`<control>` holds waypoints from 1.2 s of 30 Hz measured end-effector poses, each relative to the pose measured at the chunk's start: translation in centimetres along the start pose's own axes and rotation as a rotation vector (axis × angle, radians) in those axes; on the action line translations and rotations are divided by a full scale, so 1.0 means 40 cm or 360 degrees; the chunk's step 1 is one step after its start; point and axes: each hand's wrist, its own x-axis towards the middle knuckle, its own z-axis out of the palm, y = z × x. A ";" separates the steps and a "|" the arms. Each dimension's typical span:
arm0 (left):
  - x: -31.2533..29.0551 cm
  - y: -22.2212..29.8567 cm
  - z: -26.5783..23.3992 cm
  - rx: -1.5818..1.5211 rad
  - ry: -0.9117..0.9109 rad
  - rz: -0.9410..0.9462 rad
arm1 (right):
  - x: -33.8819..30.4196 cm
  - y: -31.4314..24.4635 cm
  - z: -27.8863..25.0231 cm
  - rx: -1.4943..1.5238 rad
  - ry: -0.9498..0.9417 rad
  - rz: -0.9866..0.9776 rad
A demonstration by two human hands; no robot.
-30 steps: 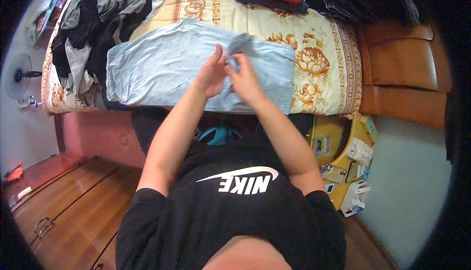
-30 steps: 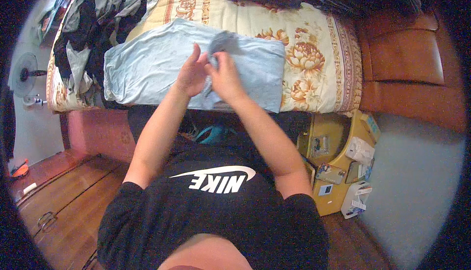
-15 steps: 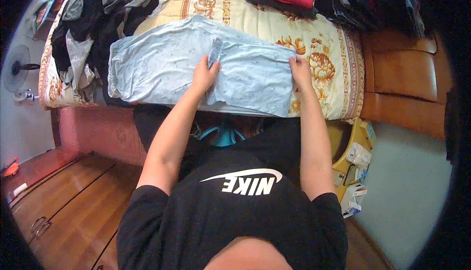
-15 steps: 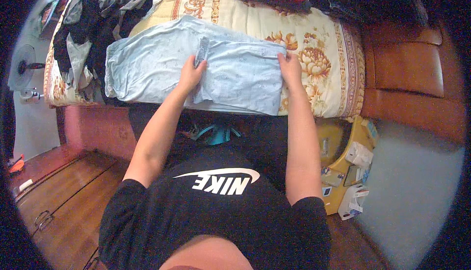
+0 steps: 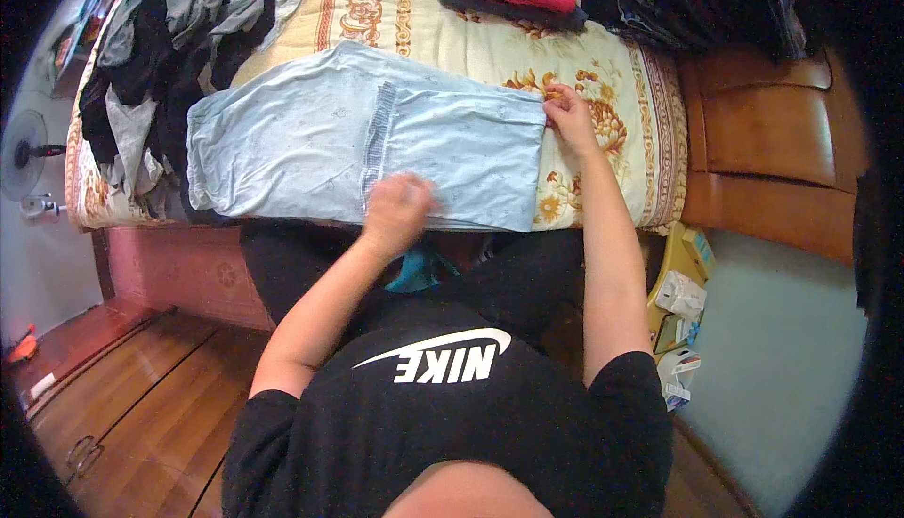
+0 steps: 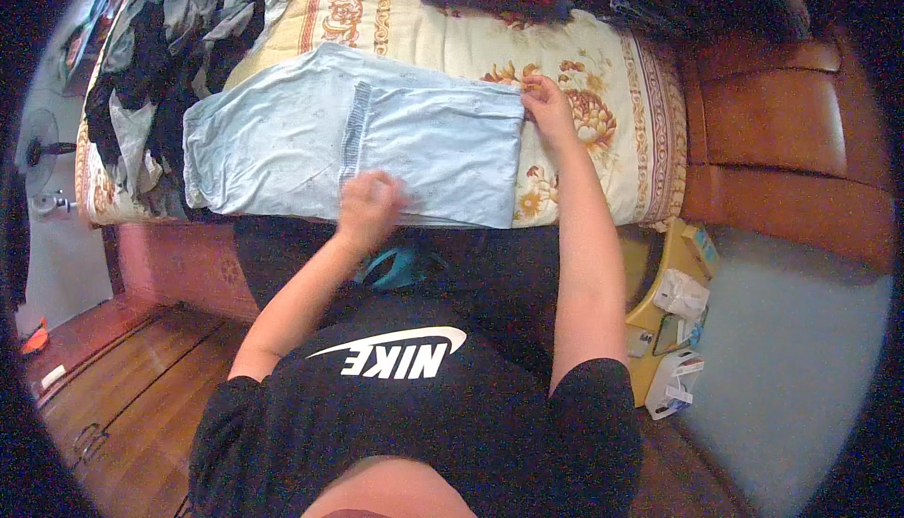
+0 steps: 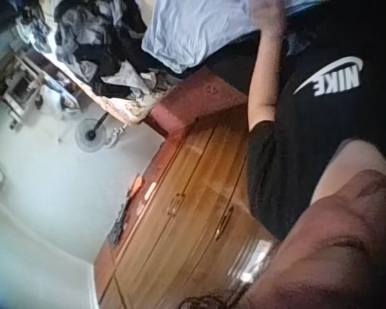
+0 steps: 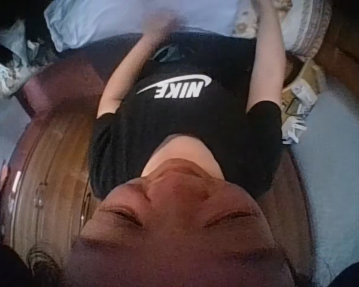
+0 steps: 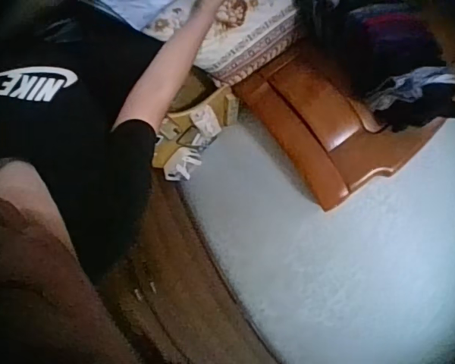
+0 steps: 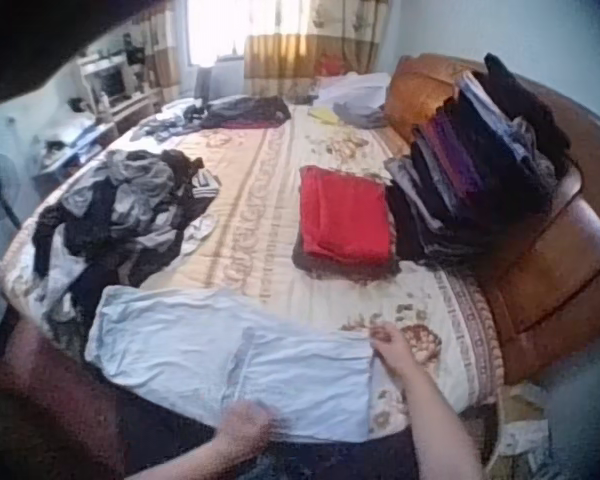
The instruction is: The person folds several garments on a bed, including a red long-sleeve shirt, black pants, light blue shorts, and gray pants. Each item is smoothed, folded in half or thirds, and stacked on the bed.
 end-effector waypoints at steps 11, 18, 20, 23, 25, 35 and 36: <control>0.134 0.194 0.140 -0.0290 -0.0689 0.0613 | -0.010 -0.002 0.024 -0.0502 0.0002 0.0003; 0.147 0.162 0.162 -0.0603 -0.0764 0.0671 | 0.133 -0.129 -0.023 -0.1106 -0.0599 -0.0117; 0.153 0.155 0.164 -0.0627 -0.0804 0.0668 | 0.163 -0.168 -0.013 -0.1298 -0.0804 -0.0035; 0.160 0.152 0.171 -0.0652 -0.0888 0.0650 | 0.181 -0.218 0.017 -0.1804 -0.0994 -0.0048; 0.159 0.154 0.174 -0.0679 -0.0948 0.0615 | 0.173 -0.238 0.033 -0.1815 -0.1016 -0.0032; 0.146 0.206 0.138 -0.0503 -0.0468 0.0622 | -0.011 -0.074 -0.024 -0.0872 -0.0285 -0.0154; 0.157 0.219 0.139 -0.0464 -0.0516 0.0671 | -0.026 -0.069 -0.011 -0.0859 -0.0226 -0.0246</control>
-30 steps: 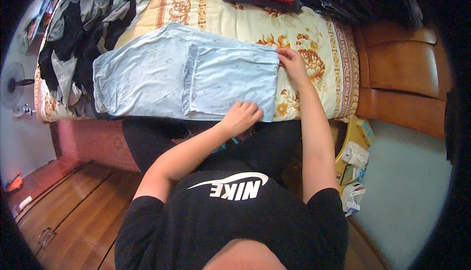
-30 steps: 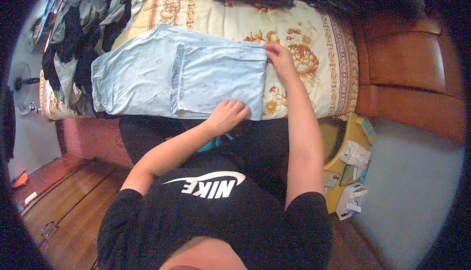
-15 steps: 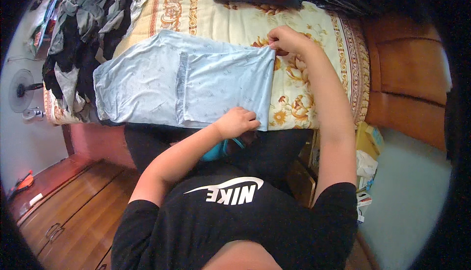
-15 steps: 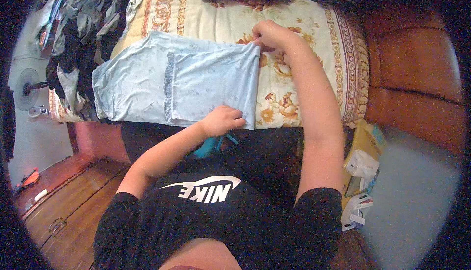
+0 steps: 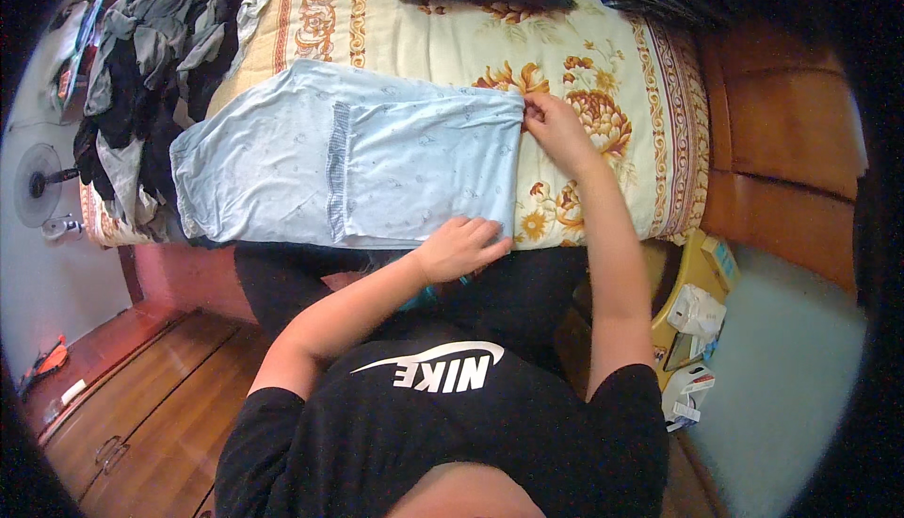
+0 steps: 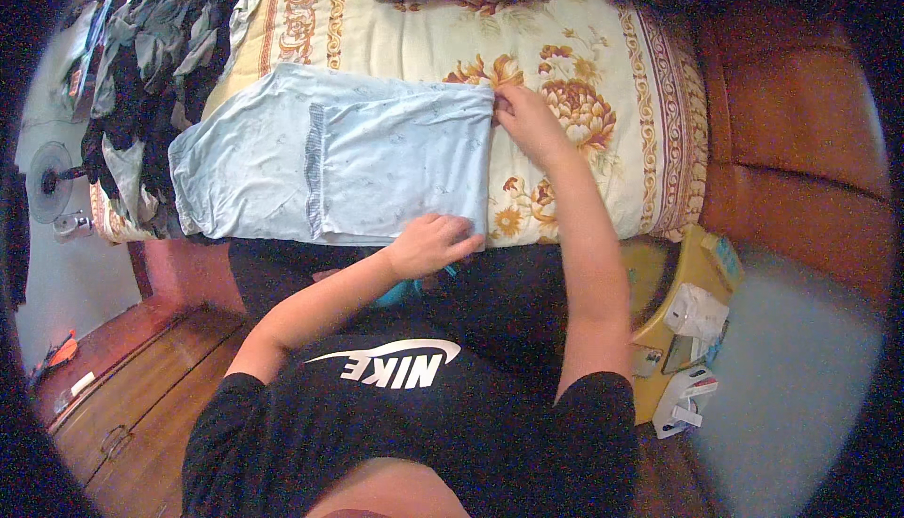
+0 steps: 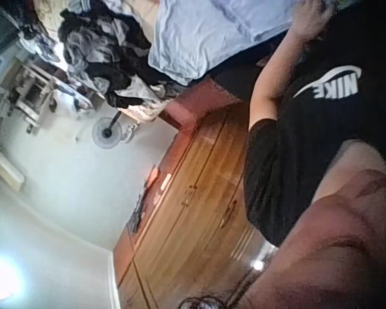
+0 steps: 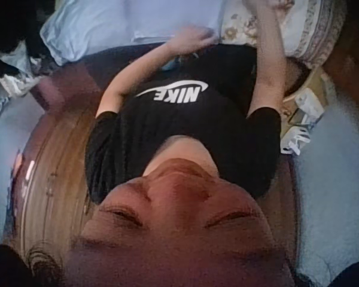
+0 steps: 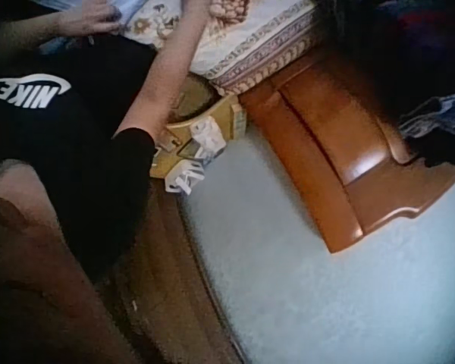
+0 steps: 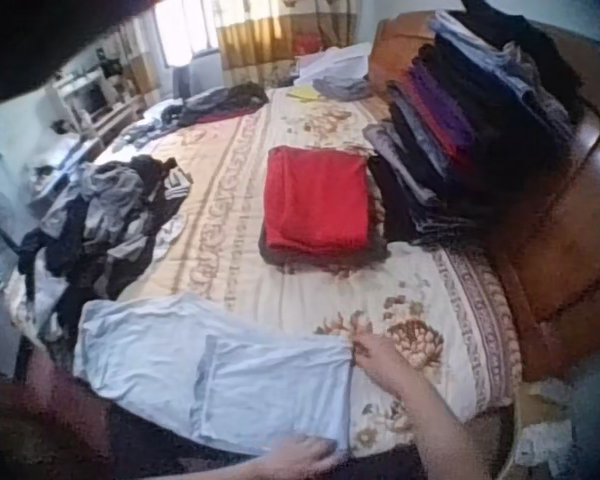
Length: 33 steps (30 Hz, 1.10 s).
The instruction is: The person folds several garments on a bed, including a red long-sleeve shirt, black pants, light blue shorts, and gray pants. Each item is smoothed, folded in half or thirds, and stacked on the bed.
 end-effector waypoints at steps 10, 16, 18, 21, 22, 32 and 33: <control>0.012 -0.013 0.024 -0.0095 -0.0133 0.0075 | 0.018 0.045 0.047 0.1206 0.0014 0.0216; 0.009 -0.028 0.031 -0.0172 -0.0067 0.0105 | 0.016 0.049 0.039 0.1298 -0.0014 0.0159; 0.009 -0.031 0.036 -0.0204 -0.0034 0.0105 | 0.025 0.057 0.048 0.1240 -0.0032 0.0154; 0.010 -0.036 0.041 -0.0244 -0.0010 0.0106 | 0.031 0.050 0.056 0.1136 0.0031 0.0146; 0.010 -0.037 0.042 -0.0255 -0.0005 0.0105 | 0.034 0.039 0.054 0.1098 0.0064 0.0142; 0.011 -0.043 0.051 -0.0354 -0.0147 0.0079 | 0.121 0.018 -0.016 -0.0078 0.0044 0.0142; 0.013 -0.042 0.033 -0.0418 -0.0127 0.0047 | 0.116 0.024 -0.006 0.0086 0.0240 0.0126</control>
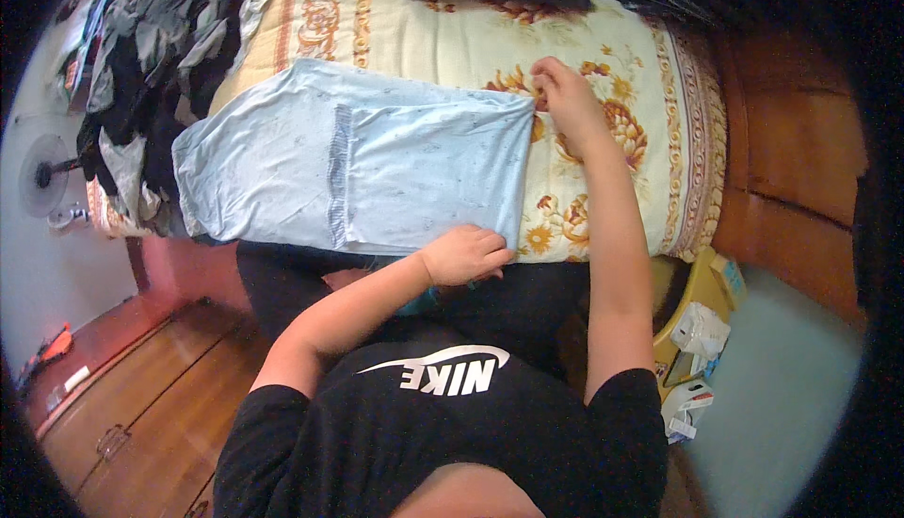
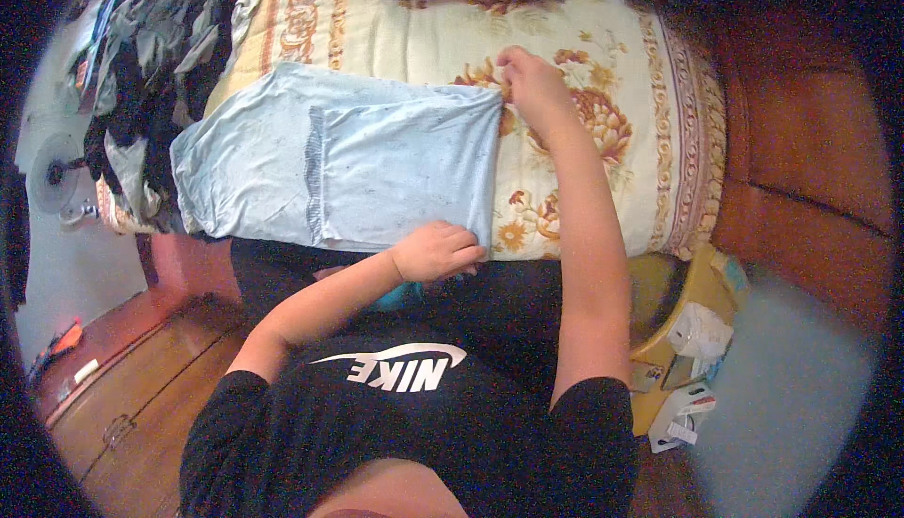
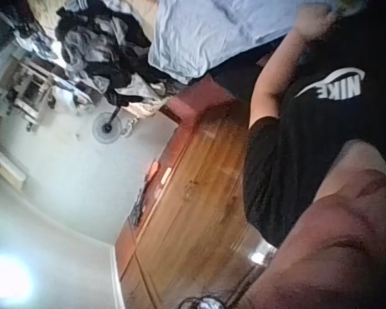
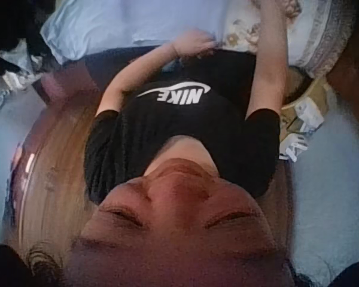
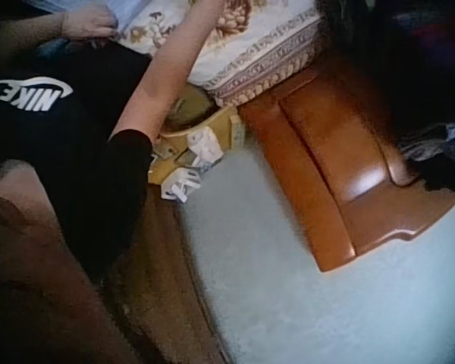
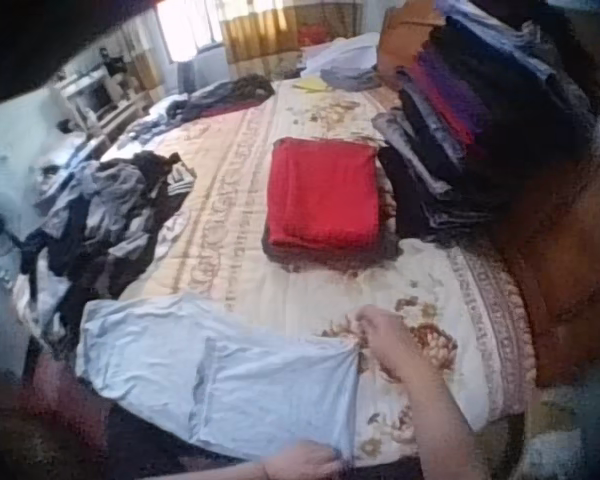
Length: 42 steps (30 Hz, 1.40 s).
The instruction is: The person folds several garments on a bed, including a red long-sleeve shirt, black pants, light blue shorts, and gray pants. Each item is smoothed, folded in half or thirds, and stacked on the bed.
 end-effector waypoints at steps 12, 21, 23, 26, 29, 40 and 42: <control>-0.195 -0.241 -0.312 0.0006 0.0828 -0.2203 | -0.072 -0.173 0.124 -0.1290 0.0161 -0.0669; -0.228 -0.276 -0.279 -0.0093 0.1183 -0.1810 | -0.063 -0.202 0.215 -0.1732 -0.0046 -0.0368; -0.246 -0.244 -0.270 -0.0073 0.1166 -0.1778 | -0.083 -0.218 0.244 -0.1740 0.0192 -0.0391; -0.281 -0.133 -0.246 -0.0157 0.1110 -0.1851 | -0.157 -0.237 0.351 -0.1471 0.0426 -0.0565; -0.343 -0.049 -0.197 -0.0382 0.1113 -0.1843 | -0.198 -0.260 0.468 -0.1359 0.0161 -0.0331; -0.653 -0.117 -0.208 0.0377 0.2368 -0.1918 | -0.257 -0.345 0.607 -0.1439 -0.0139 -0.0262; -0.771 -0.197 -0.290 0.0389 0.2648 -0.2262 | -0.259 -0.313 0.651 -0.1527 -0.0103 -0.0319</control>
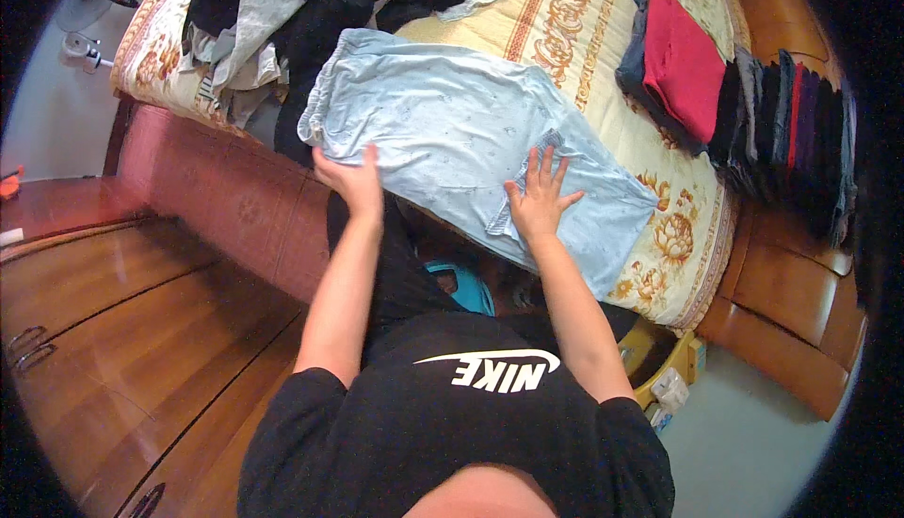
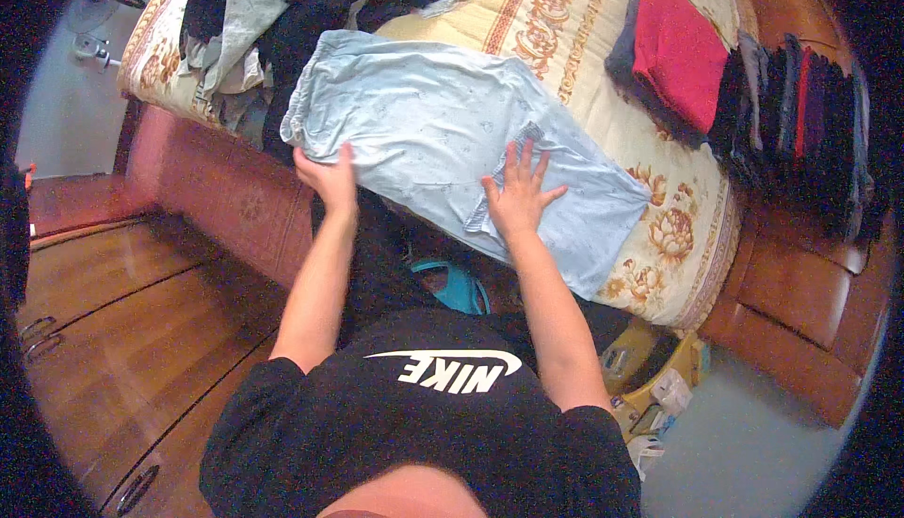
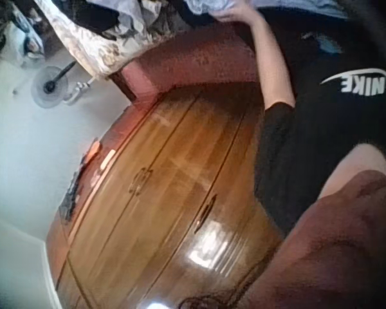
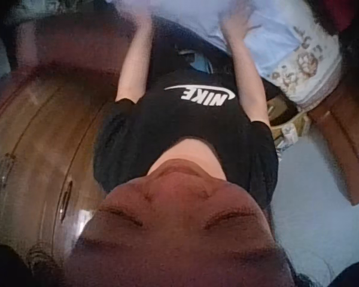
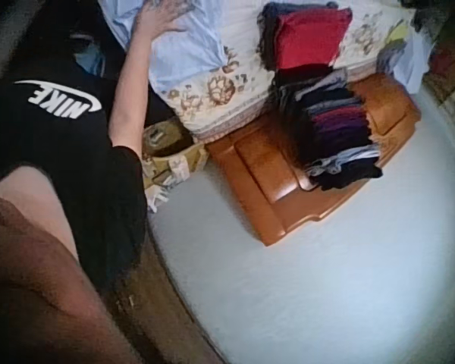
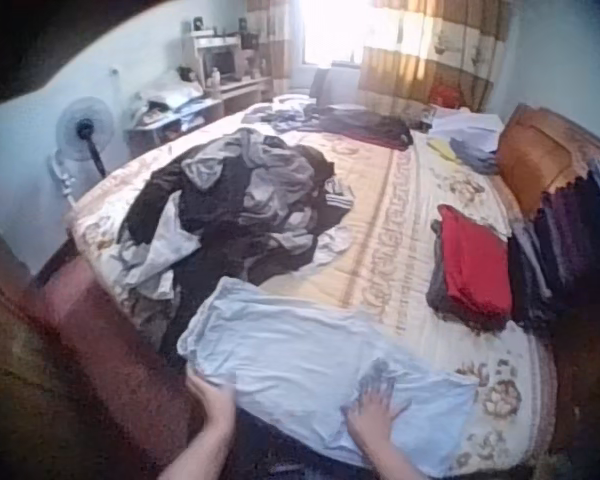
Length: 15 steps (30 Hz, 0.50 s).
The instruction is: The person folds several garments on a bed, including a red long-sleeve shirt, black pants, light blue shorts, and gray pants. Each item is smoothed, folded in half or thirds, and stacked on the bed.
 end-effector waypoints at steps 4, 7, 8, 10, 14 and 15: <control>0.202 -0.072 -0.001 -0.0460 -0.0166 -0.0680 | 0.002 -0.001 0.035 -0.0003 0.0132 -0.0065; 0.243 -0.087 0.011 -0.0938 -0.0192 -0.1030 | 0.017 -0.017 -0.012 0.0093 0.0119 -0.0018; 0.250 -0.083 0.016 -0.0968 -0.0230 -0.1179 | 0.027 -0.025 -0.040 0.0244 0.0157 0.0044; 0.264 -0.079 0.005 -0.1166 -0.0380 -0.1344 | 0.058 -0.065 -0.121 0.0503 0.0391 0.0227; 0.308 -0.145 0.016 -0.1438 -0.0831 -0.1666 | 0.157 -0.077 -0.127 0.0525 0.0099 0.0546; 0.302 -0.131 0.022 -0.1434 -0.0891 -0.1653 | 0.169 -0.061 -0.115 0.0496 0.0081 0.0564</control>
